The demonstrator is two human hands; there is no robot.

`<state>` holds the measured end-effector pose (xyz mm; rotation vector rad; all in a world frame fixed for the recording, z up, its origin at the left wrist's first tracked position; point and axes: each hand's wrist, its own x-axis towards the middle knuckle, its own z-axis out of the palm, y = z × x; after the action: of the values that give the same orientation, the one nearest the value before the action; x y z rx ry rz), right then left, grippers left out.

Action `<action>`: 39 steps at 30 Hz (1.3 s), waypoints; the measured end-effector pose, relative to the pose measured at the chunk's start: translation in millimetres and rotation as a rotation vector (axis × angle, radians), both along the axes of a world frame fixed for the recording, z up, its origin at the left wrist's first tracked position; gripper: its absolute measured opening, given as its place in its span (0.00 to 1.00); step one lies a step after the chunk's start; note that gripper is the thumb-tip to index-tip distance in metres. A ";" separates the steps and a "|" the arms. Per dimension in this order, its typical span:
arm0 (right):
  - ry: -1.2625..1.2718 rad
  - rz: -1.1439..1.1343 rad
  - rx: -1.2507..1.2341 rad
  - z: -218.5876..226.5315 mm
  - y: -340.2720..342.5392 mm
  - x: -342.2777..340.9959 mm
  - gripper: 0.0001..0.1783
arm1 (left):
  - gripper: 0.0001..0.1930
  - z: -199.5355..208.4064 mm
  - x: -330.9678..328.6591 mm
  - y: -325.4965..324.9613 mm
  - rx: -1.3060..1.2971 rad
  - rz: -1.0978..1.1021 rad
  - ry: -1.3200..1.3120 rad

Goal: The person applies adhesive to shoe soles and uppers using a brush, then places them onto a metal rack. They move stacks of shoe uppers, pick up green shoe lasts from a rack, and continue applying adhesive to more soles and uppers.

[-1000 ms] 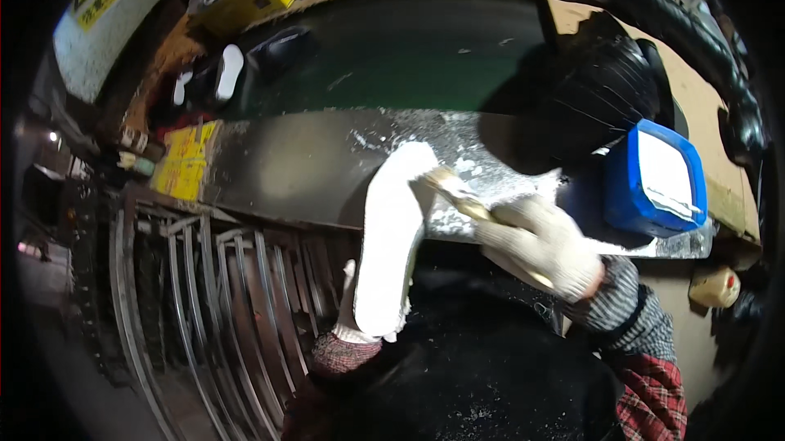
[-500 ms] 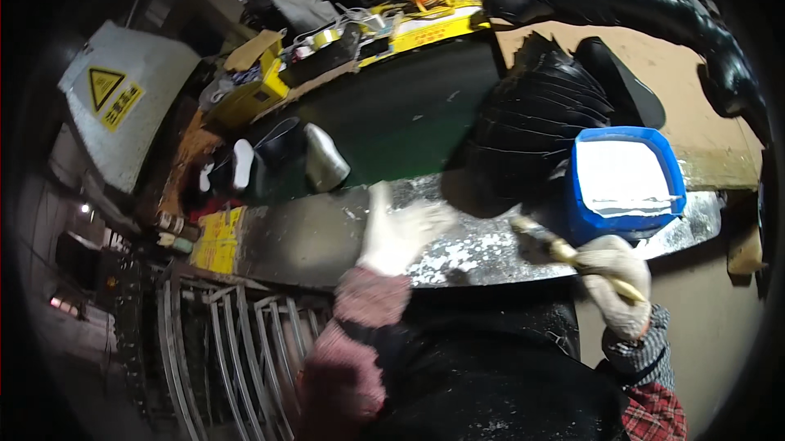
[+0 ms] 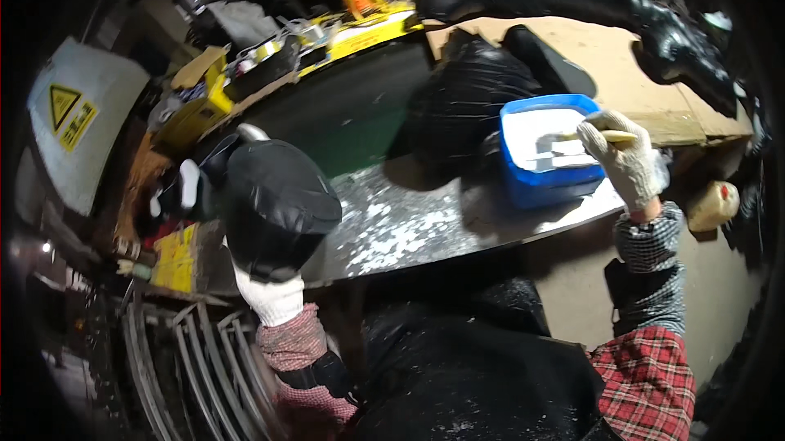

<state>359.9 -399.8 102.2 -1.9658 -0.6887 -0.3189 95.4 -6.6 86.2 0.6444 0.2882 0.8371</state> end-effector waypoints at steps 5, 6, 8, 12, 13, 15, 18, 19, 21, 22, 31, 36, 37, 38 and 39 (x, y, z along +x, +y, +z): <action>-0.096 -0.221 -0.044 4.9 -28.9 -37.6 0.06 | 0.21 -122.1 -119.9 46.9 -0.302 0.116 0.088; -0.170 -0.211 -0.157 0.9 -34.2 -43.6 0.05 | 0.27 -135.0 -134.2 43.3 -0.355 0.112 0.264; -0.205 -0.157 -0.239 -12.0 -40.7 -52.0 0.06 | 0.28 -140.0 -151.0 29.7 -0.329 -0.053 0.384; -0.218 -0.031 -0.010 0.5 67.2 -100.0 0.09 | 0.19 -119.6 -109.3 3.8 0.021 -0.193 0.713; -0.150 0.163 0.009 7.3 110.7 -112.3 0.11 | 0.15 -191.4 -130.8 17.8 0.663 0.144 0.800; 0.604 0.547 0.260 7.0 173.9 -122.0 0.13 | 0.16 -137.1 -84.3 10.0 -0.009 -0.123 0.319; -0.003 0.827 0.059 -6.1 263.7 -122.8 0.14 | 0.24 -107.6 -76.8 4.4 0.151 -0.145 0.670; -0.078 0.908 0.078 -8.8 281.4 -122.8 0.14 | 0.26 -112.7 -76.5 6.6 0.267 -0.114 0.452; 0.555 0.776 0.221 -23.4 286.1 -120.4 0.15 | 0.27 -122.2 -74.0 8.7 0.187 -0.051 0.373; 0.612 0.719 0.263 -34.7 283.6 -118.2 0.15 | 0.27 -122.5 -75.0 8.0 0.101 0.032 0.300; 0.242 0.527 0.073 1.1 264.6 -125.0 0.18 | 0.12 -109.8 -60.6 -6.1 0.176 -0.009 0.731; -0.536 0.975 -0.144 2.0 286.1 -200.0 0.21 | 0.12 -102.9 -37.6 -26.0 0.525 -0.012 0.711; -0.604 1.000 -0.101 7.6 274.4 -204.5 0.22 | 0.13 -98.4 -37.5 -27.4 0.558 -0.020 0.706; -0.430 1.109 -0.081 9.8 261.2 -207.2 0.20 | 0.13 -94.3 -38.1 -27.8 0.589 -0.034 0.700; -0.251 1.209 -0.065 11.6 245.9 -205.0 0.19 | 0.13 -89.3 -36.1 -25.4 0.608 -0.054 0.690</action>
<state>154.9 -153.8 113.7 -1.2517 -1.8884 0.2160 59.3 -32.0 -3.1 1.5076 0.6437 0.6218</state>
